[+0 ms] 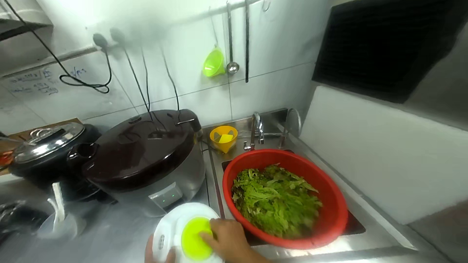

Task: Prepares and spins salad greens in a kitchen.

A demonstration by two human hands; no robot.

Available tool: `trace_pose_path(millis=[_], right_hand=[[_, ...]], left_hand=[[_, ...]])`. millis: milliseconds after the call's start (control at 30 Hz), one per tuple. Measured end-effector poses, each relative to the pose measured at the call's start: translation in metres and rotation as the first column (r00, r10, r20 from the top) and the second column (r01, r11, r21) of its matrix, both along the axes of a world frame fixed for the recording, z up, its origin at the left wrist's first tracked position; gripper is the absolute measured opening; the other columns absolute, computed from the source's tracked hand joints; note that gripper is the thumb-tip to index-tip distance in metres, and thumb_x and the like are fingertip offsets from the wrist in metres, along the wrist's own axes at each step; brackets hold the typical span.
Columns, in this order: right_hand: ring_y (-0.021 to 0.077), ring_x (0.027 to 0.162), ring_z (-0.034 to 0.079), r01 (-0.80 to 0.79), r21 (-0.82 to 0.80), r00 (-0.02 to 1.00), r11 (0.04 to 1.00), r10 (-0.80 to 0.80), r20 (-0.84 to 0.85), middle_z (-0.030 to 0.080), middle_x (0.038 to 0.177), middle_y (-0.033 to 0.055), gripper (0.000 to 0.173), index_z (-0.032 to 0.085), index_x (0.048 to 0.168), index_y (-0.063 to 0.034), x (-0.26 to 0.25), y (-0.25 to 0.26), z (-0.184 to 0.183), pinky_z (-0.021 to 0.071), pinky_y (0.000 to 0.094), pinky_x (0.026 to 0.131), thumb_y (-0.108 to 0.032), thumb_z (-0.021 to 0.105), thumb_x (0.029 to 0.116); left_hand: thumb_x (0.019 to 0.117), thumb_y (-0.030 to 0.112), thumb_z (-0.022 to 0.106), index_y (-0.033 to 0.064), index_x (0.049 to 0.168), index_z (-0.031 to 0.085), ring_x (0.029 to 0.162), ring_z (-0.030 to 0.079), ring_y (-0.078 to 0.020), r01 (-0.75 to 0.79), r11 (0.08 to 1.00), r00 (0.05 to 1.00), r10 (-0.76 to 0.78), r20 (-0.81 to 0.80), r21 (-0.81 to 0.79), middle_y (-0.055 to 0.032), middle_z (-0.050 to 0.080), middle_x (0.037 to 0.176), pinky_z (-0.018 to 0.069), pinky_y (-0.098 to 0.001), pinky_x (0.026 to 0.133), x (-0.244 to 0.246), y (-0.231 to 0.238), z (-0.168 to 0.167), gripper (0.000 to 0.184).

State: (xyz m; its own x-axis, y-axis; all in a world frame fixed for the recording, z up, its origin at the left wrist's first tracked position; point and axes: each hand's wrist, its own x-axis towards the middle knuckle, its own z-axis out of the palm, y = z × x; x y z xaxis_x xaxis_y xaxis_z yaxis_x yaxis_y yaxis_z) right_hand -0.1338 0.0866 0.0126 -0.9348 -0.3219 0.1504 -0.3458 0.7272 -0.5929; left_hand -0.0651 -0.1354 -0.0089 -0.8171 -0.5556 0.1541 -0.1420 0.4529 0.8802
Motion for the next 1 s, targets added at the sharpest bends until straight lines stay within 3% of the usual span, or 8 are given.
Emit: trace_pose_path(millis=[133, 233, 333, 467, 733, 867, 933, 1000], right_hand=[[0.0292, 0.103, 0.067, 0.240, -0.356, 0.950, 0.903, -0.144, 0.277, 0.067, 0.114, 0.0158, 0.046, 0.062, 0.124, -0.0019, -0.011, 0.020, -0.015, 0.0553, 0.0506, 0.087, -0.039, 0.041, 0.1063], [0.0274, 0.132, 0.058, 0.208, -0.414, 0.909, 0.886, -0.019, 0.417, 0.058, 0.145, 0.0149, 0.053, 0.047, 0.151, -0.0064, -0.024, 0.022, -0.030, 0.0465, 0.0499, 0.111, -0.038, 0.033, 0.1106], [0.0328, 0.130, 0.059, 0.067, -0.174, 0.854, 0.982, 0.033, 0.519, 0.060, 0.143, 0.0169, 0.052, 0.044, 0.154, -0.0118, -0.024, 0.015, -0.014, 0.0455, 0.0571, 0.108, -0.038, 0.035, 0.1111], [0.0394, 0.117, 0.066, 0.017, 0.160, 0.815, 0.987, -0.107, 0.569, 0.067, 0.129, 0.0196, 0.045, 0.044, 0.153, -0.0150, -0.027, 0.001, 0.019, 0.0517, 0.0609, 0.095, -0.026, 0.038, 0.1098], [0.0356, 0.110, 0.068, 0.036, 0.141, 0.845, 0.989, -0.105, 0.524, 0.070, 0.119, 0.0162, 0.044, 0.052, 0.146, -0.0170, -0.036, 0.009, 0.008, 0.0526, 0.0597, 0.091, -0.031, 0.038, 0.1076], [0.0325, 0.115, 0.068, 0.011, 0.181, 0.917, 0.983, -0.082, 0.391, 0.069, 0.128, 0.0127, 0.041, 0.059, 0.142, -0.0146, -0.057, -0.002, 0.021, 0.0529, 0.0574, 0.094, -0.025, 0.044, 0.1051], [0.0341, 0.119, 0.066, -0.073, 0.292, 0.926, 0.954, -0.044, 0.374, 0.067, 0.131, 0.0144, 0.038, 0.061, 0.138, -0.0124, -0.070, -0.015, 0.030, 0.0520, 0.0578, 0.096, -0.022, 0.050, 0.1032], [0.0377, 0.118, 0.065, -0.134, 0.396, 0.920, 0.908, -0.035, 0.390, 0.068, 0.127, 0.0184, 0.037, 0.062, 0.135, -0.0099, -0.081, -0.028, 0.032, 0.0519, 0.0601, 0.093, -0.021, 0.055, 0.1007]], left_hand=[[0.0754, 0.003, 0.081, -0.0064, 0.151, 0.041, 0.135, 0.052, -0.0348, -0.089, 0.994, 0.994, 0.093, -0.063, 0.071, -0.0304, 0.049, 0.148, 0.0429, -0.0479, 0.112, 0.006, 0.012, 0.011, 0.086], [0.0778, 0.003, 0.077, -0.0064, 0.152, 0.038, 0.138, 0.050, -0.0337, -0.174, 0.981, 0.967, 0.188, -0.174, 0.089, -0.0302, 0.046, 0.150, 0.0421, -0.0462, 0.113, 0.007, 0.014, 0.028, 0.084], [0.0837, 0.002, 0.071, -0.0053, 0.154, 0.036, 0.138, 0.049, -0.0294, -0.299, 0.939, 0.908, 0.334, -0.251, 0.168, -0.0277, 0.044, 0.153, 0.0427, -0.0415, 0.113, 0.010, 0.000, 0.052, 0.078], [0.0911, 0.002, 0.068, -0.0069, 0.153, 0.035, 0.131, 0.055, -0.0217, -0.446, 0.872, 0.813, 0.489, -0.316, 0.201, -0.0272, 0.046, 0.150, 0.0466, -0.0323, 0.109, 0.029, -0.053, 0.060, 0.070], [0.0876, 0.013, 0.076, -0.0033, 0.152, 0.039, 0.138, 0.051, -0.0311, -0.781, 0.607, 0.613, 0.790, -0.010, 0.145, -0.0258, 0.049, 0.150, 0.0431, -0.0425, 0.114, 0.048, -0.127, -0.038, 0.077], [0.0869, 0.013, 0.078, -0.0028, 0.155, 0.035, 0.141, 0.048, -0.0354, -0.765, 0.639, 0.644, 0.761, 0.077, 0.079, -0.0271, 0.046, 0.152, 0.0391, -0.0459, 0.117, 0.024, -0.124, -0.067, 0.082], [0.0893, 0.020, 0.078, -0.0009, 0.158, 0.029, 0.144, 0.043, -0.0402, -0.697, 0.717, 0.705, 0.683, 0.189, 0.009, -0.0280, 0.043, 0.155, 0.0360, -0.0568, 0.117, 0.009, -0.125, -0.078, 0.087], [0.0936, 0.037, 0.073, 0.0029, 0.162, 0.021, 0.151, 0.025, -0.0471, -0.614, 0.782, 0.721, 0.612, 0.325, -0.111, -0.0306, 0.027, 0.162, 0.0216, -0.0740, 0.115, -0.003, -0.129, -0.078, 0.093]])
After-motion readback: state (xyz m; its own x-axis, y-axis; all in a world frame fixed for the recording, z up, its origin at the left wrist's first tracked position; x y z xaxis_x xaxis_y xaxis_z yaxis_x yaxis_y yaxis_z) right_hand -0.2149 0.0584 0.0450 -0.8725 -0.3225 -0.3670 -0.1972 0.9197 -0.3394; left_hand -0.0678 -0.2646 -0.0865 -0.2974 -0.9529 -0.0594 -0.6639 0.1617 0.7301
